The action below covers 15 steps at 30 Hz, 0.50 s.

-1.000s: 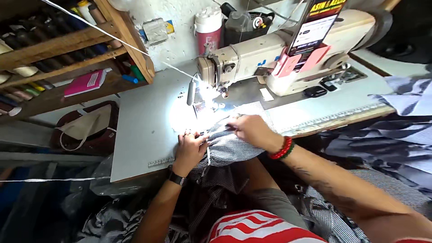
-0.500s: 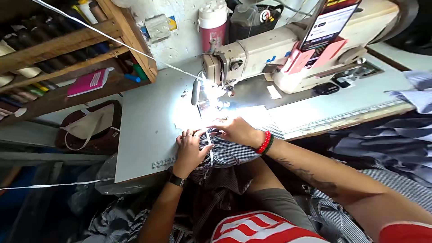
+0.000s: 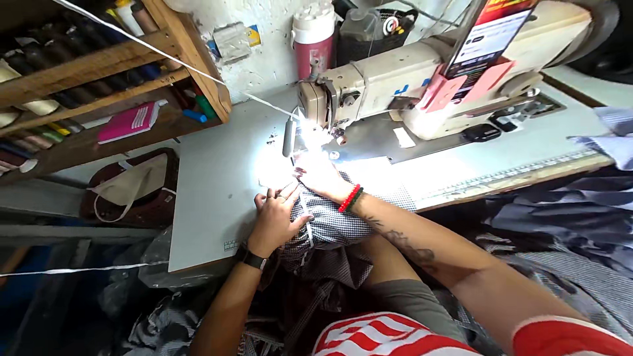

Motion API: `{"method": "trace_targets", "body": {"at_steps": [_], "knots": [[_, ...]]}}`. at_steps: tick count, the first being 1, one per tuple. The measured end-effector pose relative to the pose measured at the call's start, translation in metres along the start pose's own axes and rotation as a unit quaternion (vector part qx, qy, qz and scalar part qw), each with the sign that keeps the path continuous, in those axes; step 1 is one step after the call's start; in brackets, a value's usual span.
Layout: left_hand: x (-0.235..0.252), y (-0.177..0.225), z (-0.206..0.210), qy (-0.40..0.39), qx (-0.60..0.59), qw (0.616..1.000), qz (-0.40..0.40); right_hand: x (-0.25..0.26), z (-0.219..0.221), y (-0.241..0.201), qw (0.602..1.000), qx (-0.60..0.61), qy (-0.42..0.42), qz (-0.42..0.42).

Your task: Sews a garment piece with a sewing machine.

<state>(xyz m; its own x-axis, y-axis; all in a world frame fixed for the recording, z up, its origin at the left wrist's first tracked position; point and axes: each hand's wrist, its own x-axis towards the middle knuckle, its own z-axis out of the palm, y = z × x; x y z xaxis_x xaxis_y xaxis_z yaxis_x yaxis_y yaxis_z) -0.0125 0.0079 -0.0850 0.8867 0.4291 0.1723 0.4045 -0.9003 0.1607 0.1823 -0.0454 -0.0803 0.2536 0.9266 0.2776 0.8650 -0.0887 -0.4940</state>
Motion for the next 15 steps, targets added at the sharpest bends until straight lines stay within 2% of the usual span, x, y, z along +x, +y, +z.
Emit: {"method": "trace_targets", "body": {"at_steps": [2,6,9,12,15], "knots": [[0.007,-0.007,0.0,-0.006,0.015,1.0,0.015,0.006,0.001,-0.001,0.999,-0.012,-0.025,0.019],[0.018,-0.014,-0.002,-0.009,0.054,0.997,0.046,0.005,0.004,-0.002,0.999,-0.038,-0.016,0.013],[0.023,-0.018,-0.003,-0.007,0.076,0.995,0.066,-0.033,-0.015,0.002,0.992,-0.088,0.077,-0.044],[0.03,-0.022,-0.007,-0.002,0.066,0.995,0.069,-0.067,-0.051,0.026,0.993,-0.095,0.059,0.035],[0.046,-0.025,-0.005,0.005,0.093,0.994,0.056,-0.071,-0.056,0.069,0.992,-0.106,0.025,0.058]]}}
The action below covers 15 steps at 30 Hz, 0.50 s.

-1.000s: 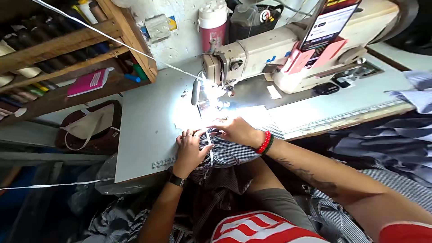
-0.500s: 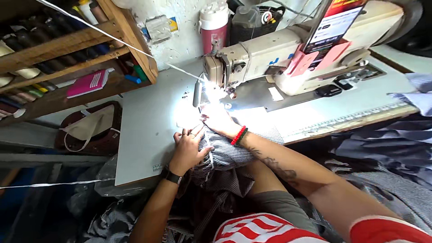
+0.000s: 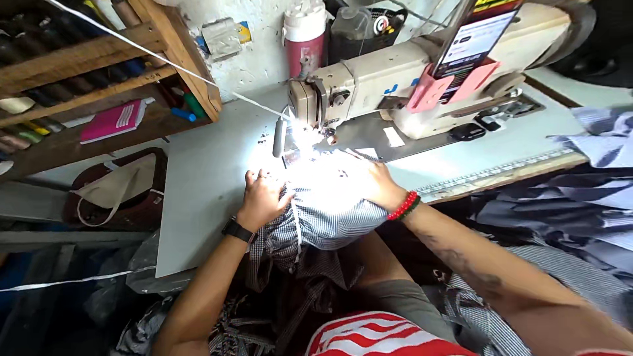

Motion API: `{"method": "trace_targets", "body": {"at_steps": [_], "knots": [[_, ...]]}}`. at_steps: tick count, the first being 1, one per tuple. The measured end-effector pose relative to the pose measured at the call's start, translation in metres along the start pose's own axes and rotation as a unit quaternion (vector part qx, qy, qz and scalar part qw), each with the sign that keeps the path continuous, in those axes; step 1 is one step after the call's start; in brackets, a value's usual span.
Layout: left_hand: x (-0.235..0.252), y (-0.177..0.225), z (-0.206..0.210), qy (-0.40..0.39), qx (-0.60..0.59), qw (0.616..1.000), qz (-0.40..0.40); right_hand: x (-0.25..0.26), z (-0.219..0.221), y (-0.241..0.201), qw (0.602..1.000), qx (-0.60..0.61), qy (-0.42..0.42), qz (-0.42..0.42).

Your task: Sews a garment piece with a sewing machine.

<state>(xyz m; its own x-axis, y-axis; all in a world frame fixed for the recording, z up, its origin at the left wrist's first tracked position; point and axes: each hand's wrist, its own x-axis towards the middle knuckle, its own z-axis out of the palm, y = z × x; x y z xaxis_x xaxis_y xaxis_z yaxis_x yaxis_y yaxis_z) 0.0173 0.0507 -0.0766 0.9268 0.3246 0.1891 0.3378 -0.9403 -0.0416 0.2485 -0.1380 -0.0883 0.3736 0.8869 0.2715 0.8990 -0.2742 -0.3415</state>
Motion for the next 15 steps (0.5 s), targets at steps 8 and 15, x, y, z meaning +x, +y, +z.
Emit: {"method": "trace_targets", "body": {"at_steps": [8,15], "knots": [[0.035,-0.011,0.001,-0.041,-0.011,0.998,-0.047,0.059,-0.006,0.012,0.996,-0.033,-0.076,0.016],[0.018,0.006,-0.003,-0.061,-0.06,0.996,0.003,0.012,-0.008,0.007,0.999,0.0,-0.041,0.034]]}}
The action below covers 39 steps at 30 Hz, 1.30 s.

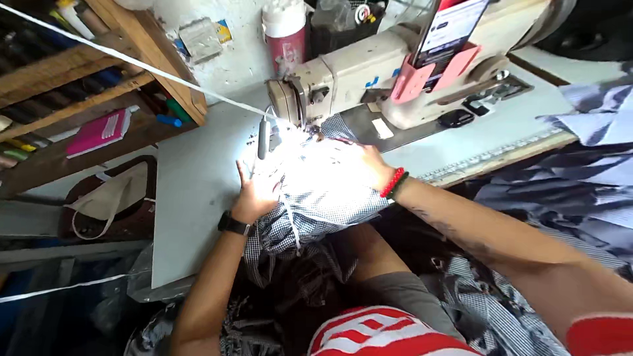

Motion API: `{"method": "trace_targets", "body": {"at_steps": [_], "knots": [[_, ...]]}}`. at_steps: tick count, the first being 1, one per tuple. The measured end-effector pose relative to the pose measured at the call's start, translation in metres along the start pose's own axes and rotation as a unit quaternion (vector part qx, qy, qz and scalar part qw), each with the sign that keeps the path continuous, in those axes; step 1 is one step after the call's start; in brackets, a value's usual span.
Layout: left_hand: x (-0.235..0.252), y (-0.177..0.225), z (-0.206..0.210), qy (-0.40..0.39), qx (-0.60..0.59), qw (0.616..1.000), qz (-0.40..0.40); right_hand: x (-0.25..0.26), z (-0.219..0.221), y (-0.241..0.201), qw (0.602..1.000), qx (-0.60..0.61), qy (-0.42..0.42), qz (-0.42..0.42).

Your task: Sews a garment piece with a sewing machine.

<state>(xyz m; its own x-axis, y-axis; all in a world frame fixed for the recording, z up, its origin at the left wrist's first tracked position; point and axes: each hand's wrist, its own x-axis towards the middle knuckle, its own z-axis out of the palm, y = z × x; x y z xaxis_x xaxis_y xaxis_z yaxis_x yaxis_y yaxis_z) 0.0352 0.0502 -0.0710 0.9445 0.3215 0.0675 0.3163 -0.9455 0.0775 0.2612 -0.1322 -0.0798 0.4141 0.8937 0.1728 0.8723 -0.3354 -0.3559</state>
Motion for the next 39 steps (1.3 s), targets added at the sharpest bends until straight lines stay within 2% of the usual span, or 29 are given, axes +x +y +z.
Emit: {"method": "trace_targets", "body": {"at_steps": [1,3,4,5,6,8,10,11,13,14,15,17,18,20,22,25,28,30,32,35,36,39], "knots": [[-0.001,0.003,0.003,0.019,-0.002,0.999,0.034,-0.001,-0.002,0.0,1.0,-0.007,0.002,-0.021],[-0.004,0.009,-0.002,-0.043,-0.031,0.998,0.042,-0.011,-0.005,-0.003,0.994,0.005,0.052,-0.097],[-0.004,0.006,-0.003,-0.064,-0.043,0.997,0.028,-0.013,-0.005,-0.001,0.994,0.012,0.044,-0.101],[-0.004,0.001,-0.001,-0.058,-0.042,0.997,0.018,-0.013,-0.009,0.0,0.997,0.034,0.009,-0.064],[-0.006,-0.002,0.004,-0.033,-0.032,0.999,0.022,-0.01,-0.01,0.003,0.999,0.031,-0.009,-0.035],[-0.013,0.003,0.009,0.009,-0.034,0.998,0.058,-0.01,-0.012,0.0,0.999,-0.011,-0.019,-0.04],[-0.016,0.01,-0.004,-0.058,-0.069,0.994,0.053,-0.02,-0.008,-0.004,0.989,-0.043,0.015,-0.141],[-0.015,0.009,-0.006,-0.078,-0.085,0.993,0.039,-0.024,-0.005,-0.003,0.986,-0.05,0.004,-0.161],[-0.017,0.003,0.001,-0.045,-0.083,0.995,0.037,-0.031,-0.008,0.0,0.994,-0.025,-0.046,-0.094],[-0.02,0.005,0.005,-0.019,-0.075,0.996,0.054,-0.033,-0.009,-0.003,0.996,-0.027,-0.036,-0.083],[-0.022,0.009,0.004,-0.006,-0.075,0.995,0.07,-0.034,-0.01,-0.006,0.993,-0.042,-0.02,-0.107],[-0.023,0.017,-0.008,-0.082,-0.09,0.991,0.051,-0.036,-0.005,-0.009,0.98,-0.068,0.005,-0.184],[-0.022,0.016,-0.01,-0.106,-0.099,0.989,0.031,-0.037,-0.003,-0.006,0.979,-0.059,0.004,-0.193],[-0.022,0.009,-0.004,-0.091,-0.091,0.991,0.024,-0.039,-0.005,-0.003,0.986,-0.04,0.01,-0.16],[-0.026,0.016,-0.003,-0.083,-0.067,0.993,0.048,-0.043,-0.008,-0.009,0.984,-0.077,0.006,-0.158],[-0.027,0.021,-0.01,-0.133,-0.08,0.988,0.023,-0.048,-0.001,-0.005,0.982,-0.05,0.0,-0.183],[-0.031,0.017,-0.001,-0.092,-0.048,0.994,0.016,-0.045,-0.004,0.006,0.994,-0.027,-0.013,-0.109],[-0.034,0.027,-0.009,-0.116,-0.041,0.992,0.035,-0.05,-0.008,0.0,0.986,-0.058,-0.005,-0.157],[-0.033,0.028,-0.016,-0.157,-0.059,0.986,0.011,-0.053,-0.005,0.002,0.979,-0.05,-0.008,-0.195],[-0.033,0.025,-0.005,-0.109,-0.028,0.994,0.006,-0.045,-0.009,0.011,0.995,-0.034,-0.029,-0.094],[-0.035,0.031,-0.005,-0.096,-0.017,0.995,0.026,-0.047,-0.014,0.008,0.994,-0.042,-0.041,-0.091],[-0.041,0.043,-0.017,-0.148,-0.042,0.987,0.041,-0.053,-0.01,0.005,0.977,-0.054,-0.029,-0.203]]}}
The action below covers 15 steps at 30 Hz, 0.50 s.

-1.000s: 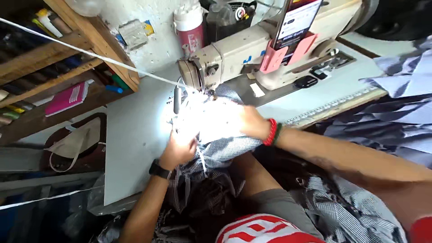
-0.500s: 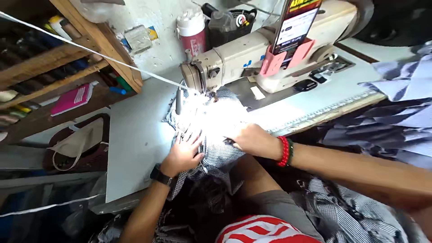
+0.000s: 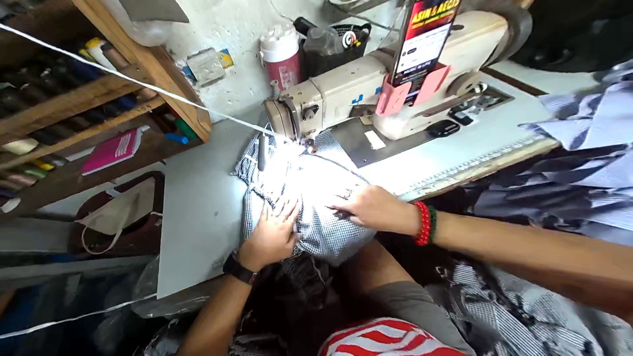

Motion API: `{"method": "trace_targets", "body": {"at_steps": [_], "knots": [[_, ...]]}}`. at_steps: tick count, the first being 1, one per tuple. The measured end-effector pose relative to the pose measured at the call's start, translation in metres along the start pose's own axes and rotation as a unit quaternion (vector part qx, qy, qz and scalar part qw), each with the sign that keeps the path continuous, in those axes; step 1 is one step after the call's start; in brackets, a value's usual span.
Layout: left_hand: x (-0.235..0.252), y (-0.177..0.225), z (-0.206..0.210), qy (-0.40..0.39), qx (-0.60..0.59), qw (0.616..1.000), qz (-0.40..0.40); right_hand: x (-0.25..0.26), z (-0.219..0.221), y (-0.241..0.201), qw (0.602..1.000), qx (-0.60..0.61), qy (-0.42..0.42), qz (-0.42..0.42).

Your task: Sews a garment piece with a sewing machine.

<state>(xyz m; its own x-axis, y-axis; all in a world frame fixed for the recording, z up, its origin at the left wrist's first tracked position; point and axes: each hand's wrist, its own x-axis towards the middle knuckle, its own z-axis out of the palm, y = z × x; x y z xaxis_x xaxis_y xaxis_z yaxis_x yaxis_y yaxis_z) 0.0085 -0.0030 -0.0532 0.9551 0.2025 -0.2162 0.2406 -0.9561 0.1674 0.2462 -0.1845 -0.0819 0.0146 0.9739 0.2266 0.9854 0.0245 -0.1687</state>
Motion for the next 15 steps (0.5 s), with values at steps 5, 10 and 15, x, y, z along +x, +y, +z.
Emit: {"method": "trace_targets", "body": {"at_steps": [5,10,15], "knots": [[0.002,-0.004,0.004,0.027,0.017,0.999,-0.007,0.001,0.0,0.011,1.0,-0.014,-0.006,0.028],[0.01,-0.015,0.012,0.06,-0.002,0.998,-0.008,0.0,0.004,0.02,0.998,0.012,0.0,0.059],[0.009,-0.008,0.003,0.028,-0.038,0.999,-0.015,-0.001,0.001,0.012,1.0,0.016,-0.006,-0.005]]}}
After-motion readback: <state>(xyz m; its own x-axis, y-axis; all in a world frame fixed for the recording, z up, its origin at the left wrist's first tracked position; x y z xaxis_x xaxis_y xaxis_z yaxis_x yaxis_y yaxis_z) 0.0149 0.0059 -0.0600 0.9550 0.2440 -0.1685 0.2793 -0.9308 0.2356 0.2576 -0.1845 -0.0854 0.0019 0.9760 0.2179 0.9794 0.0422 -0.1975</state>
